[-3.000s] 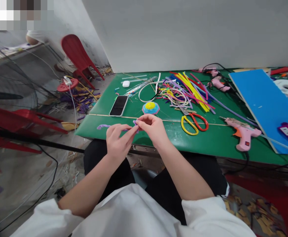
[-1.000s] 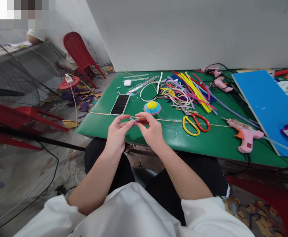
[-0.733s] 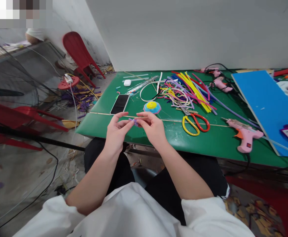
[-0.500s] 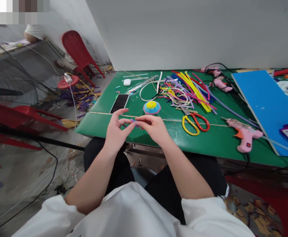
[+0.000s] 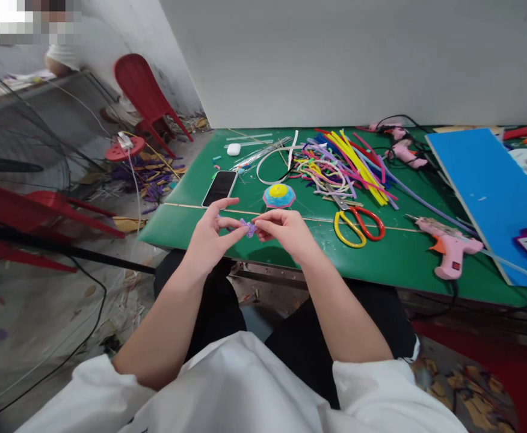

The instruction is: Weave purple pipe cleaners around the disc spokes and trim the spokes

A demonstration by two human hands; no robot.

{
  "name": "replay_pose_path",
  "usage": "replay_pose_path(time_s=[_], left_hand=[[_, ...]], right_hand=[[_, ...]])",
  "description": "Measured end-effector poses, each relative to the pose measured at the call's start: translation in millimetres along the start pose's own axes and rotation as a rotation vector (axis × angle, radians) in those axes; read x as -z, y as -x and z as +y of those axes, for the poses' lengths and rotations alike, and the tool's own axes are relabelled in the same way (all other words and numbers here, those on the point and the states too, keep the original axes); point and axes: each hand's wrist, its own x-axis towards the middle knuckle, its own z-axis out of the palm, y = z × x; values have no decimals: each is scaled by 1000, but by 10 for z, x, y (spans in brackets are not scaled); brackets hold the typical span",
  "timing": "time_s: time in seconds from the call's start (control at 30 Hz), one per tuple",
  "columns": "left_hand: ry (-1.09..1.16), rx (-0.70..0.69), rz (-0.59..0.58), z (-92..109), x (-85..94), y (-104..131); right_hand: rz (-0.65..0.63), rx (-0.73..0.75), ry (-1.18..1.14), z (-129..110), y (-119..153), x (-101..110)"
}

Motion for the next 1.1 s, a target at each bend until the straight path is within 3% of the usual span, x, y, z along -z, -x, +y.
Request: replay_pose_path(time_s=[0.17, 0.33, 0.47, 0.67, 0.8, 1.1], left_hand=[[-4, -31, 11, 39, -1, 3], [166, 9, 25, 15, -35, -1], [212, 47, 31, 11, -51, 4], [132, -40, 84, 31, -92, 35], [262, -9, 113, 8, -108, 23], [663, 179, 163, -11, -159, 9]], right_hand=[[-67, 0, 88, -42, 36, 6], [-64, 33, 107, -56, 53, -17], [-34, 92, 149, -66, 55, -13], [15, 176, 293, -71, 55, -45], [74, 230, 338, -54, 81, -110], [307, 671, 677, 115, 146, -284]])
